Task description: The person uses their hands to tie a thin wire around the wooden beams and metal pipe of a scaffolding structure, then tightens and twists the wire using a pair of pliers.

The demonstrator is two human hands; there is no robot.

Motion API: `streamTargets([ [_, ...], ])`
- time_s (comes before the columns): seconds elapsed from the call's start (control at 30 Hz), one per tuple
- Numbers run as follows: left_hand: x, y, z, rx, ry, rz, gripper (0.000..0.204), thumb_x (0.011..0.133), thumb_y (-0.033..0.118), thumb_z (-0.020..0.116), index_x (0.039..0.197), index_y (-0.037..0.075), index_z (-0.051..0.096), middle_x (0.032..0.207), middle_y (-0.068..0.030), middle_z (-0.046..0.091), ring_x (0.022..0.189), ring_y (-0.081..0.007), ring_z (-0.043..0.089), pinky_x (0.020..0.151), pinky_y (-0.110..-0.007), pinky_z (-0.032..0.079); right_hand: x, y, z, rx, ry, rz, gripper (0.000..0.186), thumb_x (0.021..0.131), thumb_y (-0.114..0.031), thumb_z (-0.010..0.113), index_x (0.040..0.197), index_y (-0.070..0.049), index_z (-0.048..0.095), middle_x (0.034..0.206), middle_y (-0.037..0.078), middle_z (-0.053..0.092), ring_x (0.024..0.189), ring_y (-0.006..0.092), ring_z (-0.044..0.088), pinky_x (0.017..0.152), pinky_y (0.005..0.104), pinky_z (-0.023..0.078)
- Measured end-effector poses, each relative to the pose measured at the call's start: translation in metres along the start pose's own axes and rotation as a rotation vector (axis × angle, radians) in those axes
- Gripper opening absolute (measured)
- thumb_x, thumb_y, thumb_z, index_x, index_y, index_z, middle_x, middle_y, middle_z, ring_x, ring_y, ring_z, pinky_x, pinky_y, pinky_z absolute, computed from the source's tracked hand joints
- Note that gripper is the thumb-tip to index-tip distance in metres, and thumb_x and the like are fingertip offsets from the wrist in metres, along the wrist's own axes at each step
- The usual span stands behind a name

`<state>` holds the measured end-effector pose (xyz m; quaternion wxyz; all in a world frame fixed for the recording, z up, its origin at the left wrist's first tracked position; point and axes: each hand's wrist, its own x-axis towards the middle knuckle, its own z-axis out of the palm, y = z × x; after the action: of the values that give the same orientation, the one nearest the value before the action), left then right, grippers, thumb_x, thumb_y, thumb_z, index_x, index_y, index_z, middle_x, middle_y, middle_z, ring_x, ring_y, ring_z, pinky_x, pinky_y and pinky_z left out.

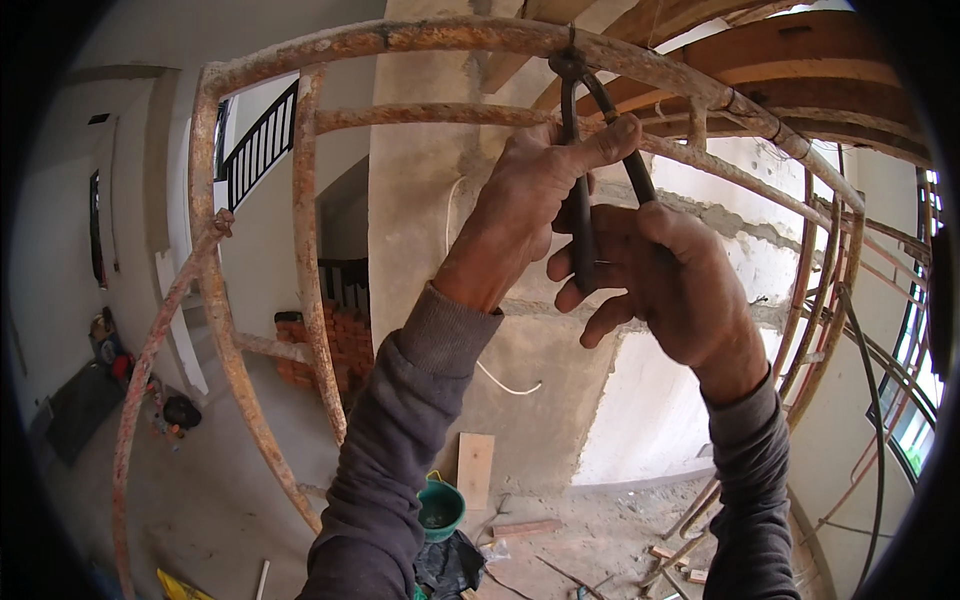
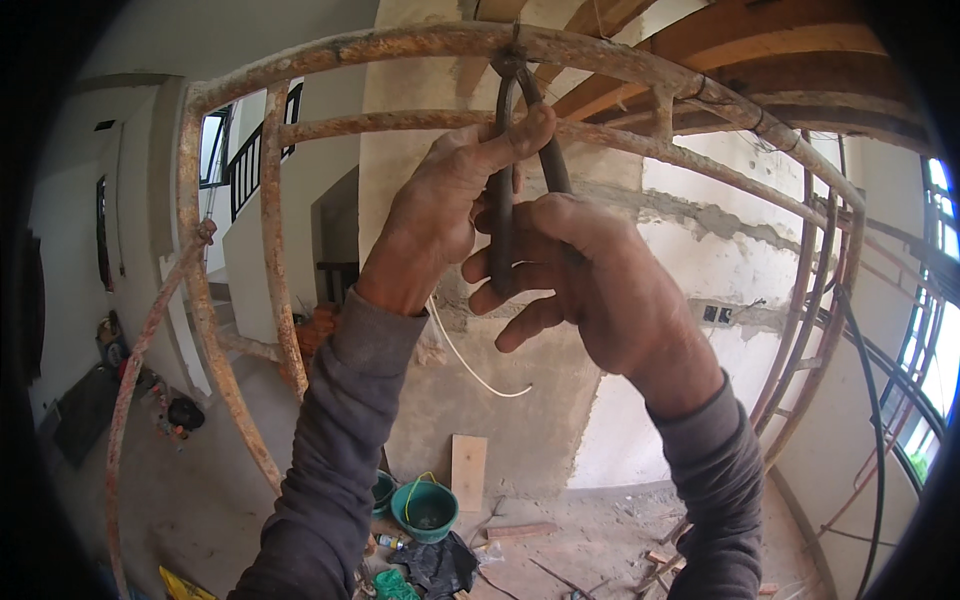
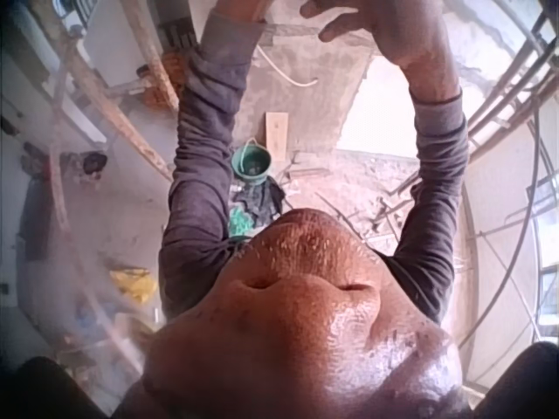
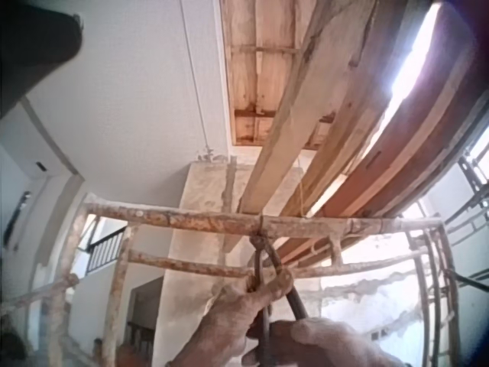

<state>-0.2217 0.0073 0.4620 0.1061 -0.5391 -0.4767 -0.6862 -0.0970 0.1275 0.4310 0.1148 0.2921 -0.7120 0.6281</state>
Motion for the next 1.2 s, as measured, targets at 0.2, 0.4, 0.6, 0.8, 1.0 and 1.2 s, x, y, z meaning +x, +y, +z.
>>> streamTargets([
  [0.2,0.001,0.007,0.011,-0.073,0.026,0.134,0.046,0.08,0.045,0.079,0.081,0.004,0.058,0.065,0.0016,0.051,0.05,-0.0052,0.047,0.044,-0.022,0.039,0.011,-0.014,-0.018,0.079,-0.223,0.033,0.052,0.093,-0.027,0.041,0.128,0.012,0.048,0.112,0.024,0.064,0.093,0.0315,0.067,0.071,0.0386,0.059],
  [0.4,0.004,0.011,0.003,0.003,-0.037,0.02,0.032,0.087,0.033,0.074,0.09,0.002,0.062,0.07,-0.0016,0.059,0.057,-0.0078,0.056,0.054,-0.022,0.049,0.023,0.0,-0.058,0.234,-0.363,-0.015,0.06,0.091,-0.026,0.046,0.133,0.017,0.041,0.115,0.032,0.061,0.09,0.037,0.068,0.065,0.0386,0.061],
  [0.6,0.0,0.021,0.008,-0.132,-0.083,0.0,0.024,0.093,0.027,0.066,0.092,0.003,0.062,0.069,-0.0054,0.063,0.056,-0.0108,0.06,0.05,-0.025,0.05,0.008,-0.035,-0.069,-0.002,-0.013,-0.002,0.046,0.091,-0.022,0.054,0.118,0.016,0.052,0.103,0.033,0.062,0.062,0.0261,0.068,0.043,0.0294,0.056],
  [0.8,0.001,0.024,-0.012,-0.202,-0.2,-0.029,0.022,0.092,0.026,0.067,0.091,0.004,0.062,0.07,-0.0067,0.065,0.051,-0.0106,0.06,0.043,-0.024,0.048,-0.001,-0.084,-0.093,-0.437,0.097,0.042,0.025,0.082,-0.002,0.048,0.102,0.005,0.061,0.062,-0.001,0.048,0.042,0.0008,0.037,0.033,0.0186,0.032],
  [1.0,-0.052,0.022,0.007,-0.062,-0.2,-0.084,0.022,0.092,0.024,0.068,0.089,0.004,0.06,0.069,-0.0081,0.065,0.046,-0.0103,0.059,0.036,-0.023,0.045,-0.039,-0.023,-0.052,-0.35,0.205,0.062,0.029,0.076,-0.006,0.051,0.101,0.006,0.061,0.062,0.002,0.05,0.041,0.0073,0.046,0.036,0.0221,0.037],
  [1.2,-0.083,0.01,0.017,0.02,-0.231,-0.154,0.027,0.094,0.027,0.066,0.091,0.001,0.06,0.07,-0.0051,0.063,0.05,-0.009,0.059,0.041,-0.02,0.047,-0.051,0.051,-0.017,0.091,-0.01,0.095,0.034,0.085,-0.02,0.058,0.111,0.002,0.059,0.086,0.011,0.065,0.064,0.0163,0.065,0.046,0.0247,0.052],
])
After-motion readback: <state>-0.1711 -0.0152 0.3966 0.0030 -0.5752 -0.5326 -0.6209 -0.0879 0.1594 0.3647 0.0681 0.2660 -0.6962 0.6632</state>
